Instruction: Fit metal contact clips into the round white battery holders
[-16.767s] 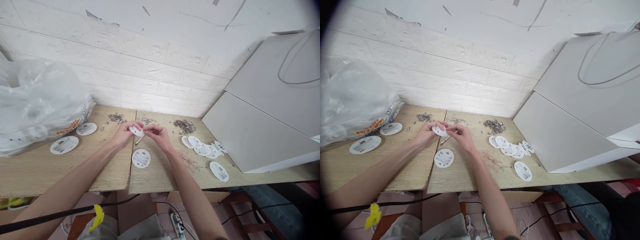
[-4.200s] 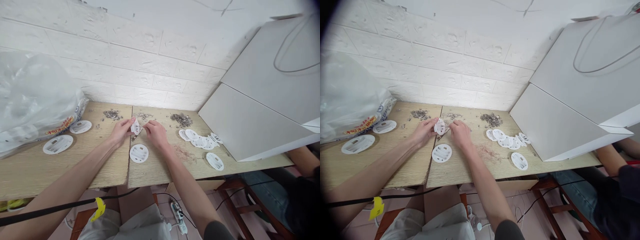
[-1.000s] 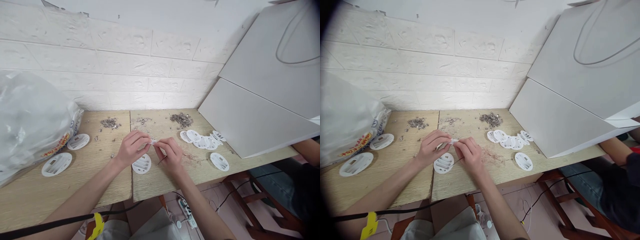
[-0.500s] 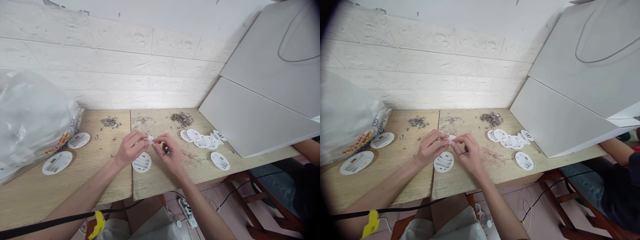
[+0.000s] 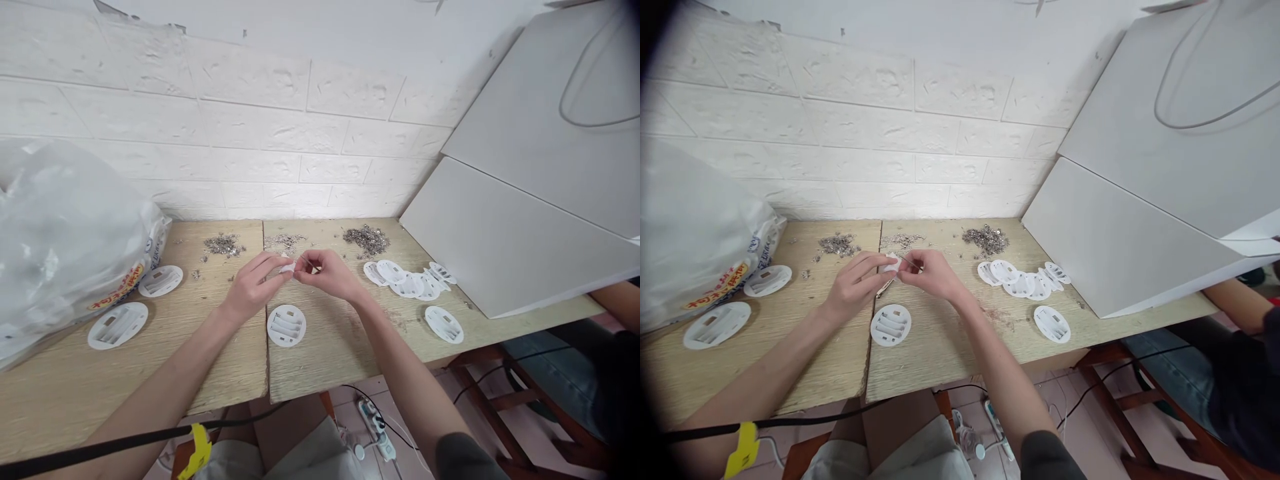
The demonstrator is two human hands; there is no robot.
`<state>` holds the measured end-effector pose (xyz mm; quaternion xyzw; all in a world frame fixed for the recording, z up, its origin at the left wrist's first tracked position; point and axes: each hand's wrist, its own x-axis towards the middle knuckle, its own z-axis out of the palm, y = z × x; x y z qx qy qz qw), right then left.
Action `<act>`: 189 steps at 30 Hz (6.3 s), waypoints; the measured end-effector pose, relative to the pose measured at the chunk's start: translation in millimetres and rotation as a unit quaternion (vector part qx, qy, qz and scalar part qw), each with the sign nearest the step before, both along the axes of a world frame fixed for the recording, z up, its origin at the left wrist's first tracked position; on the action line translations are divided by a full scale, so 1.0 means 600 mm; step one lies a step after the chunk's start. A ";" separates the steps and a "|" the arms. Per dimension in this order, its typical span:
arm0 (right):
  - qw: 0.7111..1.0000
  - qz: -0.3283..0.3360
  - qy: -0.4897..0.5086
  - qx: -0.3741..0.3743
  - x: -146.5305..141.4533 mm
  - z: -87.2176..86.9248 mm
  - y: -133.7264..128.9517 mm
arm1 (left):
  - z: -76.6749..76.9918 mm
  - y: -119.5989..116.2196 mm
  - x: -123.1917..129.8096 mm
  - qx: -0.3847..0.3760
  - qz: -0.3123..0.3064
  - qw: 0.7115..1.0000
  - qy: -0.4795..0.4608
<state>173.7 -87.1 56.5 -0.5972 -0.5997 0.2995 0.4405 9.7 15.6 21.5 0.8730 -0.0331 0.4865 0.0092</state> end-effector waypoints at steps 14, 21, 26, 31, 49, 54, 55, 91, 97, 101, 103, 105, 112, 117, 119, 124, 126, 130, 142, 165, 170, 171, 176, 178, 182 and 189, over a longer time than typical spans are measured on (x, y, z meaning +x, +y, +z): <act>0.981 -0.058 0.184 0.029 -0.011 -0.057 0.035 | -0.014 0.000 0.015 -0.585 0.024 0.810 0.015; 0.993 -0.110 -0.016 0.035 -0.004 -0.066 0.031 | -0.009 0.003 0.018 -0.726 0.045 0.685 -0.042; 0.963 -0.131 -0.231 0.049 -0.014 -0.064 0.024 | -0.018 0.006 0.019 -0.722 0.037 0.690 -0.038; 0.940 -0.167 -0.298 0.028 -0.023 -0.060 0.021 | -0.024 0.002 0.024 -0.759 0.022 0.650 -0.026; 0.899 -0.183 -0.397 0.027 -0.024 -0.054 0.017 | 0.009 -0.010 0.023 -0.848 -0.071 0.522 -0.046; 0.885 -0.170 -0.433 0.030 -0.027 -0.053 0.018 | 0.003 -0.009 0.023 -0.837 -0.077 0.541 -0.036; 0.881 -0.167 -0.441 0.027 -0.028 -0.052 0.018 | 0.002 -0.009 0.024 -0.833 -0.080 0.546 -0.036; 0.876 -0.178 -0.343 0.289 -0.015 -0.089 0.005 | -0.004 -0.034 0.001 -0.295 0.004 0.954 -0.047; 0.861 -0.148 -0.366 0.320 -0.009 -0.086 -0.003 | 0.000 -0.036 -0.003 -0.232 0.002 0.972 -0.042; 0.867 -0.132 -0.374 0.303 -0.012 -0.085 -0.003 | -0.001 -0.030 -0.004 -0.192 0.018 0.980 -0.041; 0.864 -0.138 -0.377 0.303 -0.014 -0.085 -0.002 | -0.003 -0.026 -0.004 -0.172 0.017 0.983 -0.066; 0.862 -0.143 -0.376 0.308 -0.016 -0.085 0.000 | -0.004 -0.024 -0.004 -0.159 0.007 0.984 -0.084; 0.887 -0.174 -0.345 0.253 -0.021 -0.079 0.000 | -0.006 -0.028 0.001 -0.223 0.026 0.974 -0.033; 0.951 -0.184 -0.214 0.128 -0.019 -0.062 -0.003 | -0.006 -0.027 0.026 -0.341 0.084 0.936 0.028; 0.968 -0.177 -0.169 0.055 -0.012 -0.056 -0.003 | -0.005 -0.024 0.041 -0.377 0.126 0.913 0.092; 0.975 -0.132 -0.134 -0.122 0.017 -0.052 -0.005 | -0.003 -0.025 0.074 -0.487 0.167 0.813 0.272; 0.971 -0.109 -0.127 -0.168 0.026 -0.053 -0.007 | 0.001 -0.028 0.082 -0.518 0.160 0.778 0.318; 0.971 -0.085 -0.097 -0.200 0.035 -0.057 -0.008 | 0.015 -0.029 0.094 -0.526 0.168 0.752 0.362; 0.964 -0.123 -0.114 -0.208 0.021 -0.059 -0.014 | 0.019 -0.032 0.099 -0.445 0.220 0.756 0.426; 0.899 -0.318 -0.288 -0.086 0.051 -0.022 -0.013 | -0.010 0.034 -0.027 -0.313 0.157 0.897 0.271; 0.862 -0.364 -0.319 -0.152 0.101 0.005 0.000 | -0.006 0.012 -0.027 -0.281 0.114 0.907 0.293; 0.847 -0.378 -0.332 -0.170 0.112 0.005 0.000 | -0.004 0.008 -0.028 -0.278 0.097 0.908 0.298; 0.807 -0.375 -0.388 -0.238 0.144 -0.023 0.013 | 0.002 -0.006 -0.030 -0.263 0.006 0.897 0.356; 0.802 -0.374 -0.405 -0.232 0.146 -0.035 0.027 | 0.001 -0.009 -0.030 -0.260 -0.007 0.886 0.384; 0.792 -0.389 -0.417 -0.220 0.149 -0.051 0.055 | 0.001 -0.009 -0.029 -0.268 -0.008 0.873 0.407; 0.796 -0.390 -0.422 -0.190 0.156 -0.067 0.059 | 0.012 0.004 -0.033 -0.418 -0.062 0.836 0.351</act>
